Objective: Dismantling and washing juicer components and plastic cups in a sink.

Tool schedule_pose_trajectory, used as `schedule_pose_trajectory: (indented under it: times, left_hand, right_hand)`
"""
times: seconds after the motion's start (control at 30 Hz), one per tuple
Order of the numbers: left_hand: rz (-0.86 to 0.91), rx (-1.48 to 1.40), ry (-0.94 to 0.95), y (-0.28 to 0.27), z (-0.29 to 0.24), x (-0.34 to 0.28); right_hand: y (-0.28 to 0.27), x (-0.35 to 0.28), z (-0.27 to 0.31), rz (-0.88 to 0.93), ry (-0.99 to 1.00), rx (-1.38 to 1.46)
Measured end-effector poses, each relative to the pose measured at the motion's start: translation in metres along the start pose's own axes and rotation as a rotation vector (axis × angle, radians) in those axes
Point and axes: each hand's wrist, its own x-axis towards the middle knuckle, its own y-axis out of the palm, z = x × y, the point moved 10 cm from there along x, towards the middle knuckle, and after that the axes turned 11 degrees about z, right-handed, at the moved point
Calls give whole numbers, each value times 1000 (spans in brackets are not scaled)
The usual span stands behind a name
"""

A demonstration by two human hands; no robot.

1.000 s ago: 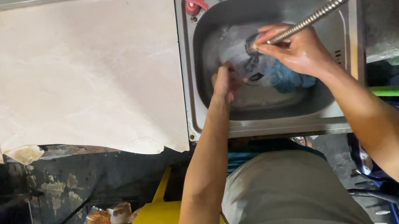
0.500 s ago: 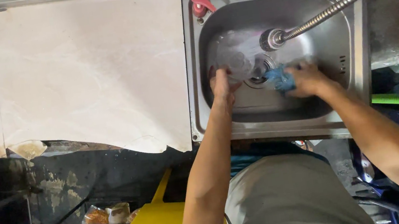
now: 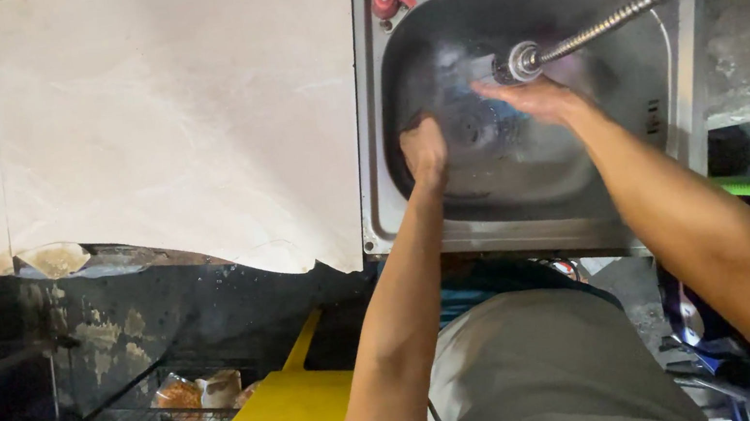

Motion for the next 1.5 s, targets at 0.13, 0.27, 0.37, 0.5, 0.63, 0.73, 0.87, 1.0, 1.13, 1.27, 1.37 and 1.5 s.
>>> schedule_pose_trajectory:
  times: [0.13, 0.27, 0.37, 0.5, 0.63, 0.73, 0.87, 1.0, 1.13, 1.27, 1.37, 1.5]
  left_hand:
    - [-38, 107, -66, -7, -14, -30]
    - [-92, 37, -80, -10, 1, -15]
    - [-64, 84, -29, -2, 14, 17]
    - [-55, -126, -87, 2, 37, 32]
    - [-29, -78, -90, -3, 20, 14]
    - [-58, -74, -96, -4, 21, 15]
    - [-8, 171, -18, -9, -20, -29]
    - [-90, 101, 136, -13, -27, -29]
    - [-80, 85, 96, 3, 4, 13]
    - [-85, 21, 151, 20, 11, 27]
    - [70, 16, 186, 41, -9, 1]
    - [215, -380, 127, 50, -7, -11]
  right_hand:
    - [21, -3, 20, 49, -358, -110]
    - [22, -25, 56, -211, -424, -326]
    - [7, -29, 43, -392, -509, -421]
    - [-21, -20, -5, -417, -486, 18]
    - [-49, 6, -63, -434, -370, 56]
    - [-29, 13, -43, -300, -448, 25]
    - [30, -37, 75, -201, -621, -389]
    - [36, -56, 83, -271, -633, -906]
    - [12, -104, 41, -150, 277, -475]
    - [-32, -96, -35, 54, 111, -713]
    - [-22, -117, -35, 250, 337, -1141]
    - [4, -136, 97, -59, -176, -551]
